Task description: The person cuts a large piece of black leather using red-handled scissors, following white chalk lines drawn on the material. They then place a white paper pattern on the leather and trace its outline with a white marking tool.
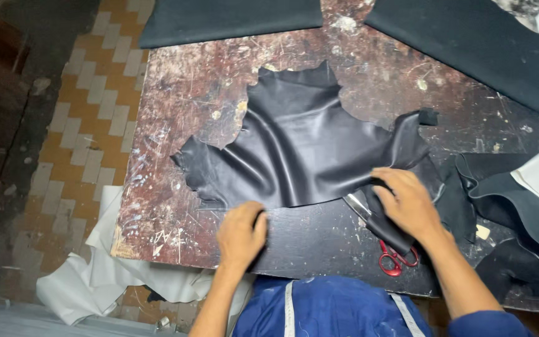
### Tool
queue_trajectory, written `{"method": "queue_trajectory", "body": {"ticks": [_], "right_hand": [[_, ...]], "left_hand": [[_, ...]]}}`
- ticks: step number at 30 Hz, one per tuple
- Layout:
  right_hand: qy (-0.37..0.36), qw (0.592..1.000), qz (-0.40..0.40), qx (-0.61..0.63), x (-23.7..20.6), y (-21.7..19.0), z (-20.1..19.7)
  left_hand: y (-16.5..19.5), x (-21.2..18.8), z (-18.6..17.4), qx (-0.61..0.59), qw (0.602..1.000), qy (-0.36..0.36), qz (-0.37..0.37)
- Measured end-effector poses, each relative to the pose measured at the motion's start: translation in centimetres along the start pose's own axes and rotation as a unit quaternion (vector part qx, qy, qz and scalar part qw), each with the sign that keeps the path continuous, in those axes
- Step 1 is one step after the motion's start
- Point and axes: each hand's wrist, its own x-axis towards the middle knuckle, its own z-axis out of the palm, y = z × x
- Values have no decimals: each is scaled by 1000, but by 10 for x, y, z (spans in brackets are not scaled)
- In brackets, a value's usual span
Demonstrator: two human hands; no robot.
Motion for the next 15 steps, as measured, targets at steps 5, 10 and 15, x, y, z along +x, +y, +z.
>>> {"method": "queue_trajectory", "body": {"ticks": [5,10,15], "right_hand": [[66,967,244,-22,-4,58,-7],[82,971,153,-166,35,76,5],[72,948,251,-184,55,57,20]], "left_hand": [[-68,29,-42,155,964,108,-188],[-93,65,-43,223,921,111,-300],[-96,94,-43,163,950,86,-252]]}}
